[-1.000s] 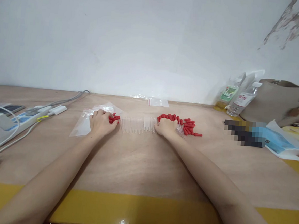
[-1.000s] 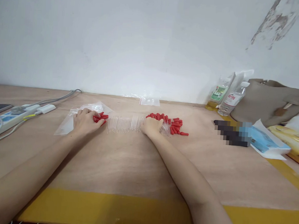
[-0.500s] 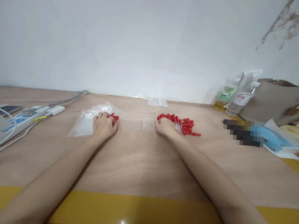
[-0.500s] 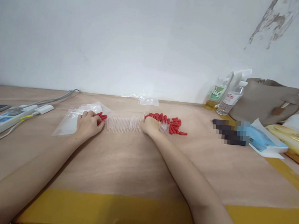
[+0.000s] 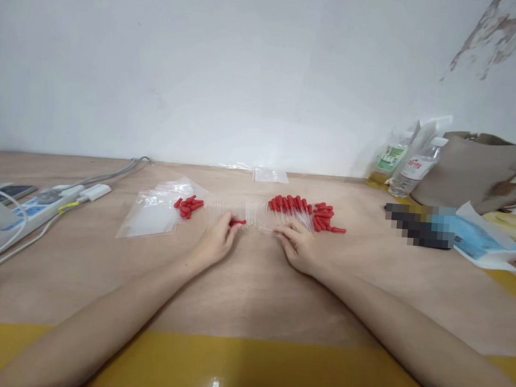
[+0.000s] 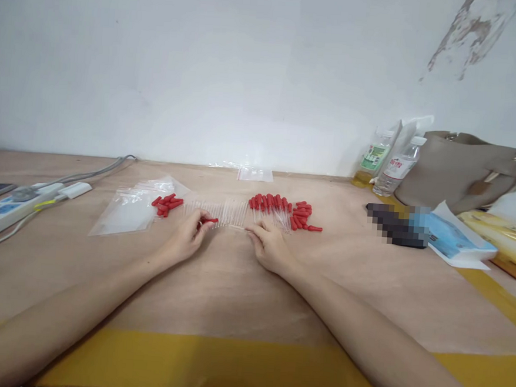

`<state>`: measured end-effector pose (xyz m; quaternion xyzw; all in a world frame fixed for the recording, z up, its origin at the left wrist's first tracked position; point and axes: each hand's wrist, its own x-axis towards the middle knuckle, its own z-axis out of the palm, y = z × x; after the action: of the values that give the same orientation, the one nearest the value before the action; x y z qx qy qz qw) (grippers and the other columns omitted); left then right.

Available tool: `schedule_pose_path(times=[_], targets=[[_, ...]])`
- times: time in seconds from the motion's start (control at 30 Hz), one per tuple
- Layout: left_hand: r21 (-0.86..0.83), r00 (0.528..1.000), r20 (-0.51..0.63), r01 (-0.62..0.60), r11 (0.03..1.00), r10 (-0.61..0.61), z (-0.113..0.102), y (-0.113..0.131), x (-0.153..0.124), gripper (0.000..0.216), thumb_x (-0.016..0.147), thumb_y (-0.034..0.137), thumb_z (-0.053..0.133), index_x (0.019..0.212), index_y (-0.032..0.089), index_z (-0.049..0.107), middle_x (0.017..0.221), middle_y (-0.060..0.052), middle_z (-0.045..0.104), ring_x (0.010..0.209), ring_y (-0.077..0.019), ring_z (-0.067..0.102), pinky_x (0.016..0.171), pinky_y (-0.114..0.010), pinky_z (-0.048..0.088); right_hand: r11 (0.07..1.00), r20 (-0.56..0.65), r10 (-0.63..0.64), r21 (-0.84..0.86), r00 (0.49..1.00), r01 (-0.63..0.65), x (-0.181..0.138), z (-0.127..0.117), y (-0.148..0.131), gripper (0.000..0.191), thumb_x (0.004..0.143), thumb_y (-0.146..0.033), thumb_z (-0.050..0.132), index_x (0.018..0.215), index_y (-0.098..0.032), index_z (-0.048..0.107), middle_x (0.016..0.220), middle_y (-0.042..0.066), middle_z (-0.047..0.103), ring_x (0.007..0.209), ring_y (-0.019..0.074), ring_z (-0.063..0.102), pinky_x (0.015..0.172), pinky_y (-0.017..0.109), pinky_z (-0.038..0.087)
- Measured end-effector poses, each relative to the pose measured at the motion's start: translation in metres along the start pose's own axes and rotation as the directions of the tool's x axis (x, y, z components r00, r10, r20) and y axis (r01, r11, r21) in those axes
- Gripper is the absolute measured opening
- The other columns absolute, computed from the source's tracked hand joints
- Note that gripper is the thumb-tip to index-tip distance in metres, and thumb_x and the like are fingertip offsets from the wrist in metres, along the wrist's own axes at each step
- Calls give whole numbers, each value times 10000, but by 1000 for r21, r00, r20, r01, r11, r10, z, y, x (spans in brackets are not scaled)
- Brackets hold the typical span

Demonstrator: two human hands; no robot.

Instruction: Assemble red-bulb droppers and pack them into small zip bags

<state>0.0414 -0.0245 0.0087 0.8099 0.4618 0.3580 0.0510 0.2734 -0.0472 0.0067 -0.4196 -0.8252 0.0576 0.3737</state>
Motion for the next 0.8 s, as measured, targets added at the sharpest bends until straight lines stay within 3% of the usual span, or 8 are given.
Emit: schedule_pose_path(times=[0.13,0.43,0.67,0.8], targets=[[-150,997,69,-33,988,43,14,17,-7,212,882,263,394,1053,185,492,992,-59,620,893,-172,579,775,-309,450,1000,-26,16,18,1000,-16,-4,3,1,247,865,-265,392,956,-183,606,837,61,567,751,149,532,698,278,422],[-240,995,96,0,971,24,15,18,-7,197,863,291,448,977,185,568,900,-24,641,808,-148,590,740,-278,463,998,34,41,-39,999,-40,-1,6,-4,233,870,-270,419,951,-188,621,819,45,592,761,142,532,743,281,360],[-349,995,96,29,937,5,17,17,-8,199,832,335,505,893,171,600,793,-11,638,693,-126,575,641,-243,457,1000,79,-24,7,997,23,-2,7,0,205,863,-277,455,926,-205,636,806,15,628,708,119,531,744,293,292],[-338,990,127,-12,941,58,12,20,-10,173,840,295,500,870,171,616,809,-12,643,722,-123,579,667,-234,451,989,119,-135,-48,984,142,-1,4,7,223,867,-272,449,923,-213,657,804,17,637,661,112,490,718,301,265]])
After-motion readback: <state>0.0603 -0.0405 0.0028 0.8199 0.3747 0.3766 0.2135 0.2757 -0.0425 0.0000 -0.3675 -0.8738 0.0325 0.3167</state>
